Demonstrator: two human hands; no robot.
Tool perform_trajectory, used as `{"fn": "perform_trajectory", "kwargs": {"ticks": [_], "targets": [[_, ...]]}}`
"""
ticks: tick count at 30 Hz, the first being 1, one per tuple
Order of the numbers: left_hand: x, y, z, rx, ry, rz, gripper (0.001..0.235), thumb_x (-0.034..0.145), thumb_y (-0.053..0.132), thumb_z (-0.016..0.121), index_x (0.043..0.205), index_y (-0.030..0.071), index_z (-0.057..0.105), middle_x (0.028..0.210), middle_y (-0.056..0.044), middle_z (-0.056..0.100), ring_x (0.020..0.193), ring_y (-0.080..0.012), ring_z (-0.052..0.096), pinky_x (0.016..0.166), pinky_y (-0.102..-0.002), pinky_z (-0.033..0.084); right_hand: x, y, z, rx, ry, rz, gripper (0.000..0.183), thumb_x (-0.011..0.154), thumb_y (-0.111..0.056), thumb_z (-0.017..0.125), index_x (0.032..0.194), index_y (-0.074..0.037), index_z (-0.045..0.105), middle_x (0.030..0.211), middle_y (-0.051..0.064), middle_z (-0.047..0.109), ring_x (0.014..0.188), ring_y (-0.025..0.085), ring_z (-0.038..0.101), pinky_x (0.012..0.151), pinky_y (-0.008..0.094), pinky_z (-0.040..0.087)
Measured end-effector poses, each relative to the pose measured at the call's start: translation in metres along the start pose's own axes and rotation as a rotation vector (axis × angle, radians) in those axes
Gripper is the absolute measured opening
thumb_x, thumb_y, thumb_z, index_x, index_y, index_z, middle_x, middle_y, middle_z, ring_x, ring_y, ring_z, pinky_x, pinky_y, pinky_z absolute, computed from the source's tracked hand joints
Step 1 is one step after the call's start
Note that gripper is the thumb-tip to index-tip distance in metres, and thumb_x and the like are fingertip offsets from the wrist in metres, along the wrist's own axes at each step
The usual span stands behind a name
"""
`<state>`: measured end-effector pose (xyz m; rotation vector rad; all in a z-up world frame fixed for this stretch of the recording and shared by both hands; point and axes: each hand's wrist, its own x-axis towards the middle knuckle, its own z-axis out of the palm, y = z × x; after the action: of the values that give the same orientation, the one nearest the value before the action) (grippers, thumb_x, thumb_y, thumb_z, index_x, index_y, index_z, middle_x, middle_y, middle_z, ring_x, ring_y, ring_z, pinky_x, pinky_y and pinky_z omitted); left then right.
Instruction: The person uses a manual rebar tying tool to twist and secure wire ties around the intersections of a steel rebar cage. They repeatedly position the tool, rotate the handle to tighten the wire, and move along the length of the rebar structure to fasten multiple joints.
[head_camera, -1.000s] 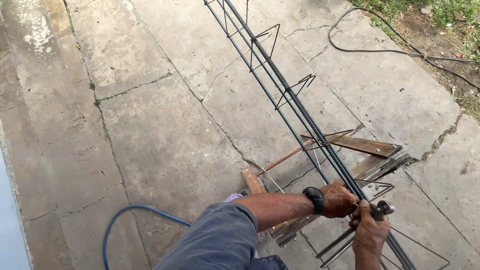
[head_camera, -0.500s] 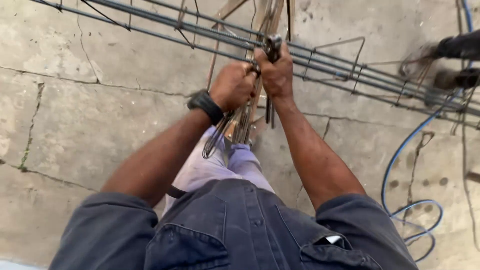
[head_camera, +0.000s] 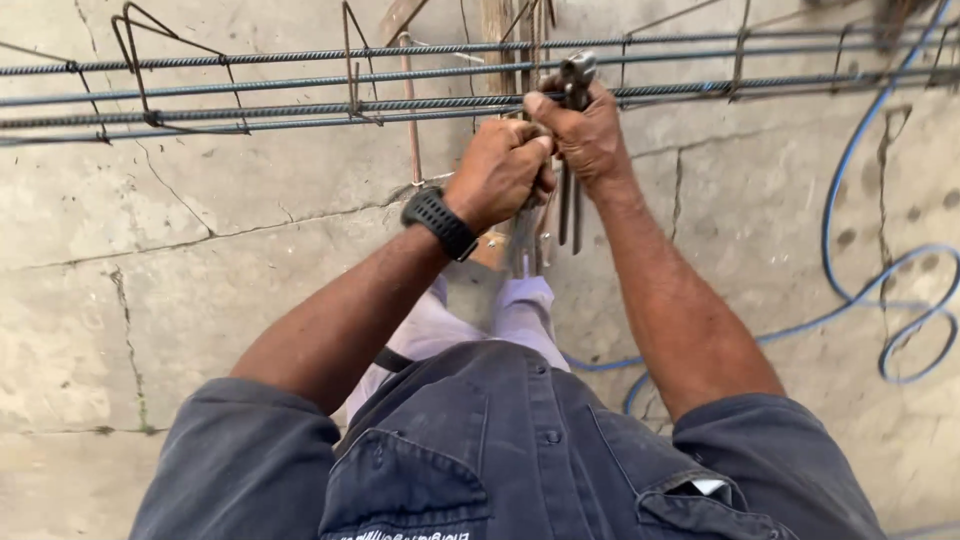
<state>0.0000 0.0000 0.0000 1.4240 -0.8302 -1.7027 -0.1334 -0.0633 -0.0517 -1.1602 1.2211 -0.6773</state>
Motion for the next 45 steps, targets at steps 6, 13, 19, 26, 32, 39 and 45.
{"fn": "perform_trajectory", "kwargs": {"ticks": [6,13,19,26,32,39,45], "targets": [[-0.011,0.017,-0.013,0.077,-0.063,-0.007,0.029,0.096,0.016,0.050,0.075,0.008,0.067,0.058,0.000,0.063,0.045,-0.0081,0.044,0.042,-0.026,0.032,-0.043,-0.029,0.003,-0.091,0.015,-0.060,0.042,0.103,-0.033,0.059,0.137,-0.009,0.056,0.075,-0.008,0.045,0.059,0.005,0.043,0.049,0.019,0.041],[-0.002,0.004,-0.013,-0.028,-0.128,-0.059,0.027,0.094,0.016,0.051,0.072,0.008,0.063,0.058,-0.002,0.065,0.040,-0.0075,0.041,0.036,-0.025,0.030,-0.103,-0.101,-0.020,-0.004,0.135,0.014,0.022,0.100,-0.017,0.061,0.118,-0.005,0.057,0.082,0.004,0.059,0.060,0.011,0.058,0.056,0.020,0.052],[-0.006,0.000,-0.016,-0.257,-0.161,-0.095,0.020,0.092,0.014,0.057,0.094,-0.004,0.064,0.063,-0.013,0.066,0.055,-0.0178,0.070,0.048,-0.028,0.059,-0.210,0.008,-0.014,-0.056,0.272,0.249,0.032,0.106,-0.024,0.053,0.102,0.004,0.068,0.055,0.015,0.060,0.042,0.023,0.064,0.041,0.033,0.055],[-0.005,-0.002,-0.020,-0.261,-0.176,-0.166,0.022,0.091,0.016,0.056,0.089,-0.003,0.068,0.063,-0.011,0.067,0.057,-0.0136,0.070,0.050,-0.026,0.060,-0.203,-0.038,-0.004,0.063,0.061,0.561,0.053,0.099,-0.023,0.054,0.149,-0.006,0.049,0.109,0.022,0.070,0.095,0.028,0.071,0.080,0.049,0.060],[-0.003,0.000,-0.022,-0.270,-0.182,-0.203,0.022,0.091,0.018,0.057,0.089,0.000,0.068,0.064,-0.010,0.068,0.056,-0.0129,0.071,0.051,-0.026,0.061,-0.190,-0.055,-0.010,0.193,-0.058,0.668,0.060,0.095,-0.024,0.055,0.153,-0.013,0.045,0.122,0.023,0.069,0.106,0.031,0.069,0.090,0.054,0.056],[-0.009,0.012,-0.021,-0.283,-0.181,-0.221,0.020,0.092,0.017,0.057,0.084,0.001,0.067,0.062,-0.010,0.068,0.056,-0.0144,0.072,0.049,-0.028,0.061,-0.188,-0.050,-0.010,0.199,-0.105,0.644,0.062,0.094,-0.025,0.056,0.153,-0.012,0.043,0.126,0.025,0.068,0.111,0.036,0.068,0.091,0.058,0.055],[-0.003,0.000,-0.018,-0.258,-0.192,-0.209,0.022,0.093,0.018,0.056,0.080,0.002,0.066,0.062,-0.011,0.069,0.056,-0.0157,0.072,0.048,-0.029,0.062,-0.192,-0.023,-0.008,0.219,-0.089,0.542,0.059,0.096,-0.025,0.056,0.152,-0.012,0.043,0.112,0.020,0.070,0.096,0.031,0.073,0.080,0.054,0.061]]}}
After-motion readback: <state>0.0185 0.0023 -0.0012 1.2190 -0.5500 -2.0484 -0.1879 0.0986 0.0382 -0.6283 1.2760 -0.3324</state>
